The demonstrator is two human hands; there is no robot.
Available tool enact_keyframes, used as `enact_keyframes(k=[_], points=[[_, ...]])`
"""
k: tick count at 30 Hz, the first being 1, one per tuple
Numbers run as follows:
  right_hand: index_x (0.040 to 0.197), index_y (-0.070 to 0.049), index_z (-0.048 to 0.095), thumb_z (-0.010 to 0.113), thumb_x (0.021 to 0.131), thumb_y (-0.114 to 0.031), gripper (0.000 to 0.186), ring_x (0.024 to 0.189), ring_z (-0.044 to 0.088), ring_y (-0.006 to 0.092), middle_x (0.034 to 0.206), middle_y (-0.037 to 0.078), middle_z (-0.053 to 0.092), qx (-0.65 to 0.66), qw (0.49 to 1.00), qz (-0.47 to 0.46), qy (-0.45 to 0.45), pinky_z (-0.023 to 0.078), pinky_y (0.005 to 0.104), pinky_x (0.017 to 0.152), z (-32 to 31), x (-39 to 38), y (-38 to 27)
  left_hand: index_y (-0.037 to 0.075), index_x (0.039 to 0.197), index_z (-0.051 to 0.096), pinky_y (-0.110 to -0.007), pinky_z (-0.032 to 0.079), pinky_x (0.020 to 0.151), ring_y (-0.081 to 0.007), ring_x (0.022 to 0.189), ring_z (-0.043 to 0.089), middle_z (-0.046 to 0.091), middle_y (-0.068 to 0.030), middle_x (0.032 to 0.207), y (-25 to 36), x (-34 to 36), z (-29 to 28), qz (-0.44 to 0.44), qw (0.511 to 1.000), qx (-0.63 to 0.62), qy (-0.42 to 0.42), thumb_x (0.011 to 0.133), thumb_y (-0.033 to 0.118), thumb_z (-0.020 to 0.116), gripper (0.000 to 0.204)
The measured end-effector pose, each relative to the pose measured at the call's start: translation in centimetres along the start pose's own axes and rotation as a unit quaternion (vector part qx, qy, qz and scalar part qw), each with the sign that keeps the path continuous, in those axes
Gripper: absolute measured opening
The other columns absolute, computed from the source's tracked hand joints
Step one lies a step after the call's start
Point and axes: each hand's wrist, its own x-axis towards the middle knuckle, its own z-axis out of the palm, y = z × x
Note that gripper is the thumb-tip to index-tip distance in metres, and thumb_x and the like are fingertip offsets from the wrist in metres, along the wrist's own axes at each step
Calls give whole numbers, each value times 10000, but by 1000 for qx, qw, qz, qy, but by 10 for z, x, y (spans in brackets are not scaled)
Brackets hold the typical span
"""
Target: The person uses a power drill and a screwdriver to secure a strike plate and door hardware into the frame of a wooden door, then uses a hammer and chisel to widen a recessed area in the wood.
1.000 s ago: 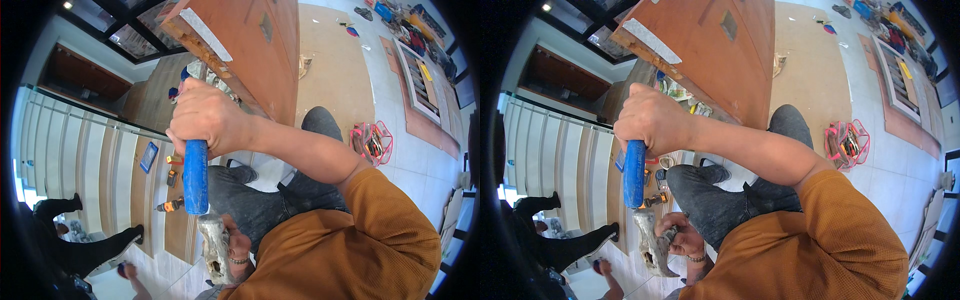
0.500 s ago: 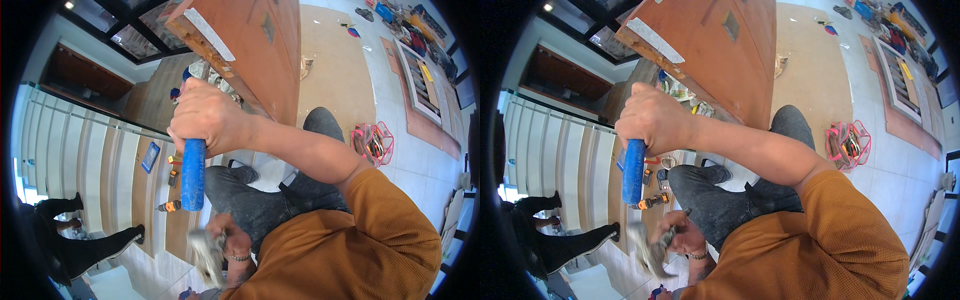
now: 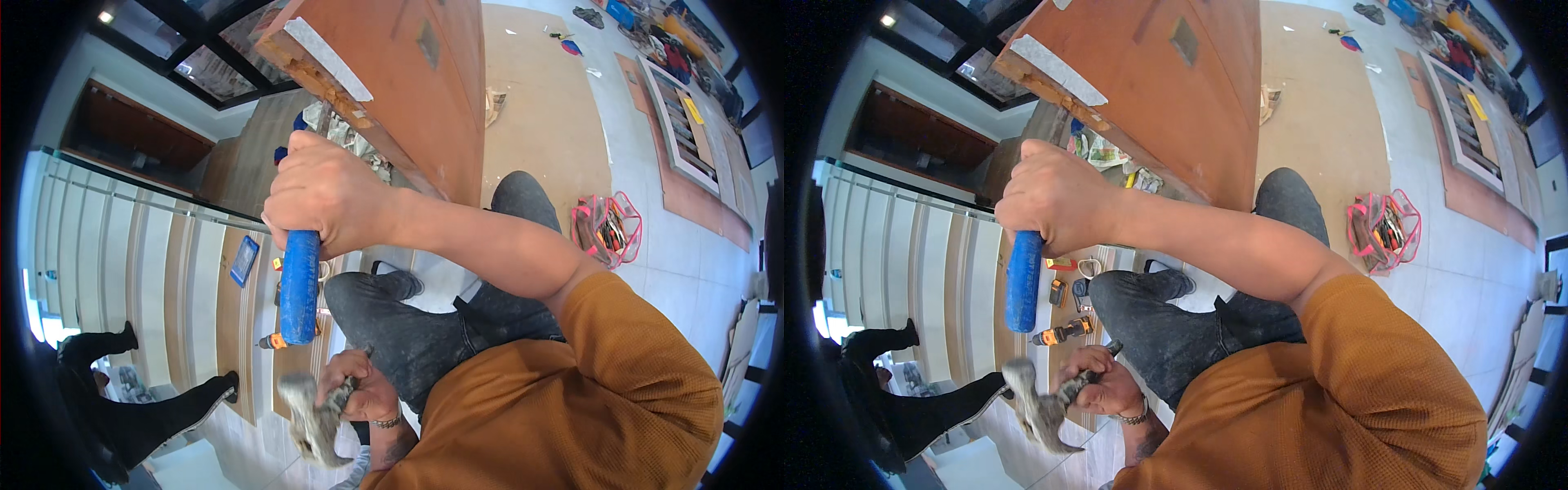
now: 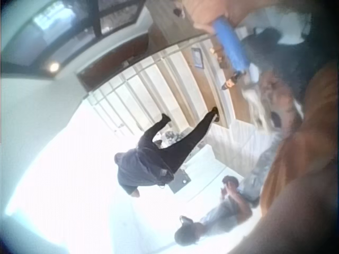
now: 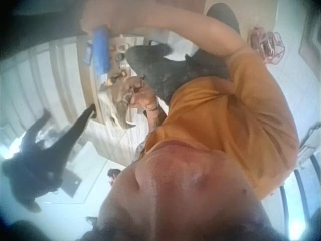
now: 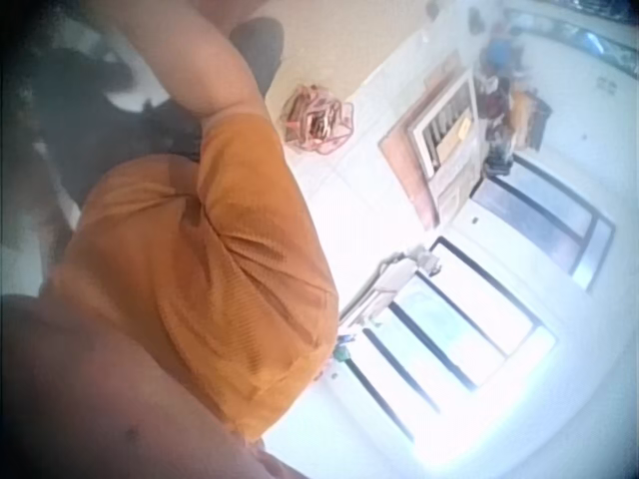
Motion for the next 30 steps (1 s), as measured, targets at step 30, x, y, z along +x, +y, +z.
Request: enact_keyframes(k=[30], points=[[646, -28, 466, 709, 811, 65, 308, 605, 427, 175, 645, 57, 460, -65, 997, 22, -30, 378, 310, 597, 100, -36, -123, 25, 1001, 630, -390, 493, 586, -345, 675, 638, 636, -146, 808, 12, -56, -154, 42, 981, 178, -70, 852, 336, 756, 368]])
